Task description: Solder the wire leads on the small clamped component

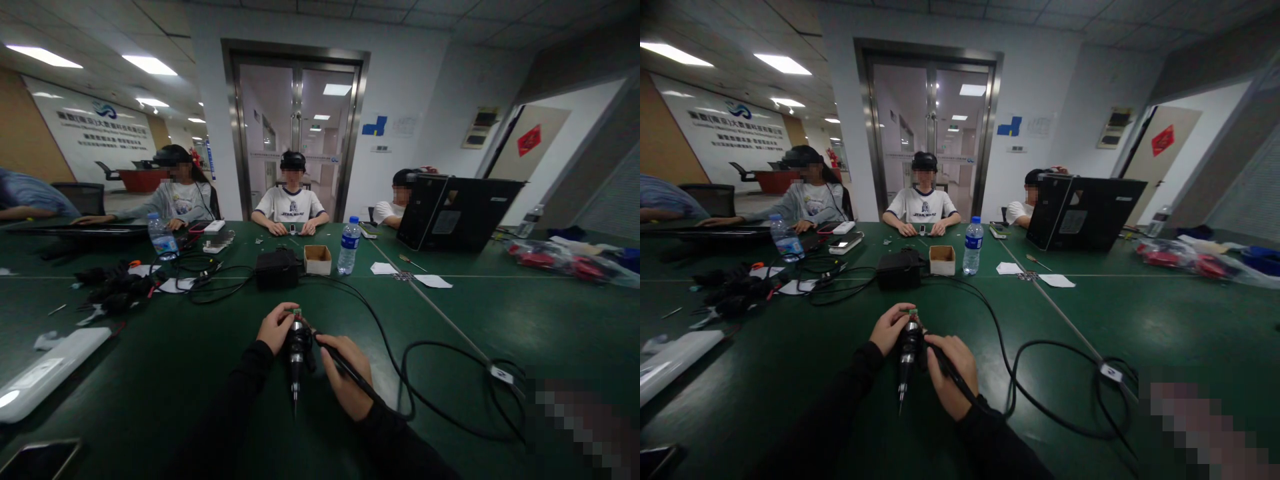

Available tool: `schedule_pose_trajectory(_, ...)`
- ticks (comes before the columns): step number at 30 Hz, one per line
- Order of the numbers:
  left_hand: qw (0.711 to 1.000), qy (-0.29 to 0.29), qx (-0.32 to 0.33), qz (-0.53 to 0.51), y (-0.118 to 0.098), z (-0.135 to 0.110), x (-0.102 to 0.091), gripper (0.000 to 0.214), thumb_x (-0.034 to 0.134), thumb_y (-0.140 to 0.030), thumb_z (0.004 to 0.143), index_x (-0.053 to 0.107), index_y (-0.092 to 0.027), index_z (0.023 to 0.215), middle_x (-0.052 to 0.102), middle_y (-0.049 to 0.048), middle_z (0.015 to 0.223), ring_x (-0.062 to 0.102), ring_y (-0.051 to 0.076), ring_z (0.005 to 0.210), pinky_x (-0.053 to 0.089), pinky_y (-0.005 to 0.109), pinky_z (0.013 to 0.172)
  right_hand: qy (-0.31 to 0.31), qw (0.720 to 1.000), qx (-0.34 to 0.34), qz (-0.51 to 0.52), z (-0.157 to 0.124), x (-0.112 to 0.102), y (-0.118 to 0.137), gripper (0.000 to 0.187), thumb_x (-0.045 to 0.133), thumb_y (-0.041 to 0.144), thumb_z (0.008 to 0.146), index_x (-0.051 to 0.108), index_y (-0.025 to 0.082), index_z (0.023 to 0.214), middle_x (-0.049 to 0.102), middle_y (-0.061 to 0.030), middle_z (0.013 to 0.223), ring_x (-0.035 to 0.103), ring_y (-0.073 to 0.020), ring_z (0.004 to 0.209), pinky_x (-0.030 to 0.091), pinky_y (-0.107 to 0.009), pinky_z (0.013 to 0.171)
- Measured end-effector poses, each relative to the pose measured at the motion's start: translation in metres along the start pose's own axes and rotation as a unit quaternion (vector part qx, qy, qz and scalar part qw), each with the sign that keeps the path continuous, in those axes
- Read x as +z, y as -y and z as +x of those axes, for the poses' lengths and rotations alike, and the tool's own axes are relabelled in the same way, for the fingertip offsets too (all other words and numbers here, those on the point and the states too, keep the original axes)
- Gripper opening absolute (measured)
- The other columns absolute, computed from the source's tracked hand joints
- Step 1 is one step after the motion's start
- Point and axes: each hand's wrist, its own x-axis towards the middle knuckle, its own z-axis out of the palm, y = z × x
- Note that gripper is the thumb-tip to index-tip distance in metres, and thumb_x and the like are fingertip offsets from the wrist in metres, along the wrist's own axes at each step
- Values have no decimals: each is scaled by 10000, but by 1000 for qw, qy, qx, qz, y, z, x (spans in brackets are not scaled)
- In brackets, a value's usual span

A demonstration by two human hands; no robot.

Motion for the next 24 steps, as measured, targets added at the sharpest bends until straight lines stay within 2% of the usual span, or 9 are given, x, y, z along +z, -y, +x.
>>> schedule_pose_trajectory(17,1000,4,-9,9,9,5,-3,305,518,-285,794,634,-164,1049,728,67,904,676,203,882,486,327,857,-10,1000,11,8,2,-1,1,197,534,220,882,676,237,1017,707,-41,901,660,-176,814,529,-311,745)
schedule_pose_trajectory(21,1000,5,-10,27,13,6,-4,306,495,-281,805,642,-175,1052,722,65,970,670,197,900,487,316,849,-26,999,38,29,2,-3,0,190,534,242,885,676,231,1012,709,-56,952,661,-198,876,528,-336,797)
schedule_pose_trajectory(24,997,4,-24,69,14,7,-6,311,466,-268,816,649,-190,1056,724,47,924,670,191,857,490,311,827,-51,994,81,57,2,-4,-5,194,534,280,890,684,223,998,709,-68,993,657,-216,929,524,-360,843)
